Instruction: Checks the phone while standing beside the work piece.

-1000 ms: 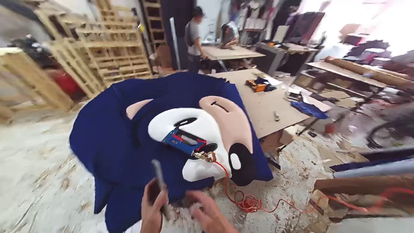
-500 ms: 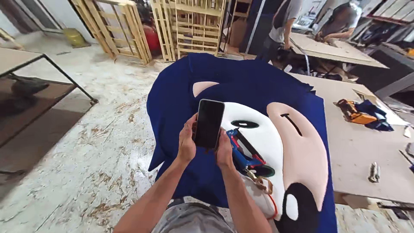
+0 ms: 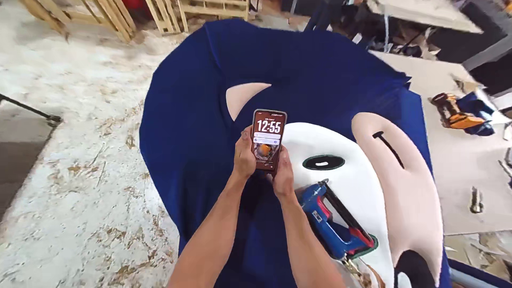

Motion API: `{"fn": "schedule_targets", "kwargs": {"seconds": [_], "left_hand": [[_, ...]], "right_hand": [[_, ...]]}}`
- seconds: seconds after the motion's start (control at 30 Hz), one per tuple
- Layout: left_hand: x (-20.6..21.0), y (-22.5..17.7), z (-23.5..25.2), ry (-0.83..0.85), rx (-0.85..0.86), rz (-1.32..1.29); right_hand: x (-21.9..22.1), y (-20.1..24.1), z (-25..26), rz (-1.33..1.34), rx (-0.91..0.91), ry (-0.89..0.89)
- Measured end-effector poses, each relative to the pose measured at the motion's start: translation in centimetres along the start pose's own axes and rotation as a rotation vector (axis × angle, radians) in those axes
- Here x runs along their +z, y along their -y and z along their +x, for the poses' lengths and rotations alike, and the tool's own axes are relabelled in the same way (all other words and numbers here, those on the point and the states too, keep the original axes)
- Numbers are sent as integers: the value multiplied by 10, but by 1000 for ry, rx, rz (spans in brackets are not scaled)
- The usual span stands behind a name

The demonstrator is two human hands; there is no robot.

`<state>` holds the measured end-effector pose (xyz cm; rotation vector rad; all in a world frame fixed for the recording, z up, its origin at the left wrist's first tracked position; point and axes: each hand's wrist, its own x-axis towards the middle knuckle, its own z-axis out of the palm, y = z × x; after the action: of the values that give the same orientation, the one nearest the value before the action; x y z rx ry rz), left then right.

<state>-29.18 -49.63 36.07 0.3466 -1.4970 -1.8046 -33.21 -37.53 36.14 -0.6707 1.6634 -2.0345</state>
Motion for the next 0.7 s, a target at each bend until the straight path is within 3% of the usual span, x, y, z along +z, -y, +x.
{"fn": "schedule_targets", "kwargs": {"seconds": [0.17,0.7], "left_hand": [[5,-2,-3,100,-81,4],[1,-6,-13,112,-129,-12]], "right_hand": [[-4,-2,3,18,123,-129],[-2,1,-5,46,206,-113]]}}
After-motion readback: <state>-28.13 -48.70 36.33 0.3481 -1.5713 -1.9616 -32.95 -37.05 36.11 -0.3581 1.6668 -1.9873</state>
